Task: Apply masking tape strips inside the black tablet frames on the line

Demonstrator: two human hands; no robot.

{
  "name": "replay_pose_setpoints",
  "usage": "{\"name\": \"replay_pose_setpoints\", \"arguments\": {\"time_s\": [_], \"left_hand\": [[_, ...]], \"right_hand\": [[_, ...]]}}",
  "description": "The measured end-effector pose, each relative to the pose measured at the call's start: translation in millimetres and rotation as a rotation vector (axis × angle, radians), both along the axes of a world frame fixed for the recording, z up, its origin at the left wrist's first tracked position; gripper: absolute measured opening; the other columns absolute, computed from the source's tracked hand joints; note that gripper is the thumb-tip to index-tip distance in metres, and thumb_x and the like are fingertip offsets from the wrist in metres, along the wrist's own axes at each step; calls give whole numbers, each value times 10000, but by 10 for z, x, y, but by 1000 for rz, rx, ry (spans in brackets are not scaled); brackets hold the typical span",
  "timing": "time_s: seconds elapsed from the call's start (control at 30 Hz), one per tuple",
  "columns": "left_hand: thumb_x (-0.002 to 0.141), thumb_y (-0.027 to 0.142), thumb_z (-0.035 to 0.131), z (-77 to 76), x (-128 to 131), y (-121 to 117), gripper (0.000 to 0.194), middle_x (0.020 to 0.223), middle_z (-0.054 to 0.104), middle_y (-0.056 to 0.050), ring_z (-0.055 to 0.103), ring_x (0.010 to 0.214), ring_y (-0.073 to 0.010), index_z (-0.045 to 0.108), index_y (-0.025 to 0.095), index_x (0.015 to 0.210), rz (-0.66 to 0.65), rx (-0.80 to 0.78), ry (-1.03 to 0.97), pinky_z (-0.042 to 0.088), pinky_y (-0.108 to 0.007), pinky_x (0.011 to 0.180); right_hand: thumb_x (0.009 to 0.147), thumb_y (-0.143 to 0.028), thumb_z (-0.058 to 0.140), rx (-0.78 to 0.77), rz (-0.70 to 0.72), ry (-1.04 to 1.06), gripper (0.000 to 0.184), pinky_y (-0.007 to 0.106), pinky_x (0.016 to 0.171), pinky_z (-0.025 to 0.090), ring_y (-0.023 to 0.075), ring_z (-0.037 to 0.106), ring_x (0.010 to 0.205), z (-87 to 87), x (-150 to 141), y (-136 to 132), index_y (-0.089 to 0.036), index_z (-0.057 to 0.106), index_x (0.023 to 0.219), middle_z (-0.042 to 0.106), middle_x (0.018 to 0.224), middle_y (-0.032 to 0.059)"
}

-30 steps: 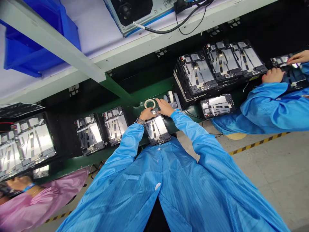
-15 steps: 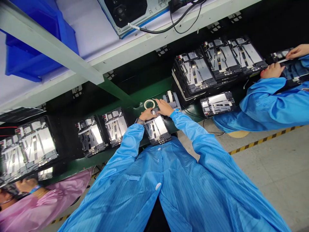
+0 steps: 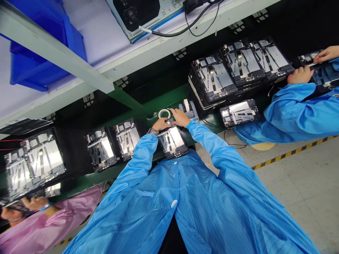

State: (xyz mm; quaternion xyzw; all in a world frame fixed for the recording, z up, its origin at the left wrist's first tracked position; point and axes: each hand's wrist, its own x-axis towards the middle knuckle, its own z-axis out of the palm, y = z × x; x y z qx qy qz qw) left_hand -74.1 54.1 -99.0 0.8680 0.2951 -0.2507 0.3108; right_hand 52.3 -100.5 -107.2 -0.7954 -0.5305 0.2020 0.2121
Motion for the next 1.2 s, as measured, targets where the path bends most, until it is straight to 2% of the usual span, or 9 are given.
{"name": "replay_pose_setpoints", "arguments": {"time_s": [0.17,0.33,0.47,0.6,0.73,0.97,1.2], "left_hand": [[813,575,819,-138,-94,97,819,1519,654,-119,648,1352,-271,606,220,1520,18,-66,-84,473,-306,1100],[826,559,817,-165,-89,77,813,1527,648,-122,637,1371,-270,597,219,1531,41,-63,-75,460,-306,1121],[807,530,835,-129,-54,79,774,1444,708,-105,685,1289,-279,644,216,1488,45,-93,-72,501,-309,1065],[802,494,840,-75,-55,80,773,1318,770,-101,727,1194,-284,650,189,1486,54,-106,-71,538,-311,1001],[800,428,847,23,-71,56,732,1305,775,-95,730,1191,-283,666,194,1470,71,-127,-81,543,-319,1011],[724,415,926,250,-54,-25,685,1243,795,-138,740,1171,-322,758,142,1329,132,-140,-95,546,-329,1013],[686,433,955,284,-58,-28,695,1243,798,-125,740,1179,-334,773,173,1304,146,-145,-98,550,-342,1013]], "right_hand": [[811,-201,880,-15,7,-5,981,541,1110,468,397,565,1317,32,-45,-1,-139,311,1608,571,1372,214],[849,-185,824,26,-32,40,920,520,1103,473,376,580,1308,86,-6,2,-145,321,1618,594,1369,202],[932,-149,675,43,-92,201,749,386,939,545,265,694,1027,157,180,11,-149,339,1601,708,1106,91],[879,-118,719,-154,125,295,801,255,740,514,185,686,816,206,230,86,-179,357,1591,738,949,8],[886,-146,749,-292,247,212,891,252,689,494,217,727,828,236,75,224,-151,283,1645,775,978,62],[892,-188,754,-376,241,-3,889,369,820,567,361,780,994,258,-45,364,-121,292,1649,751,1218,252],[894,-193,733,-420,249,-6,892,367,859,565,329,769,972,318,-38,381,-135,281,1660,744,1222,238]]}}
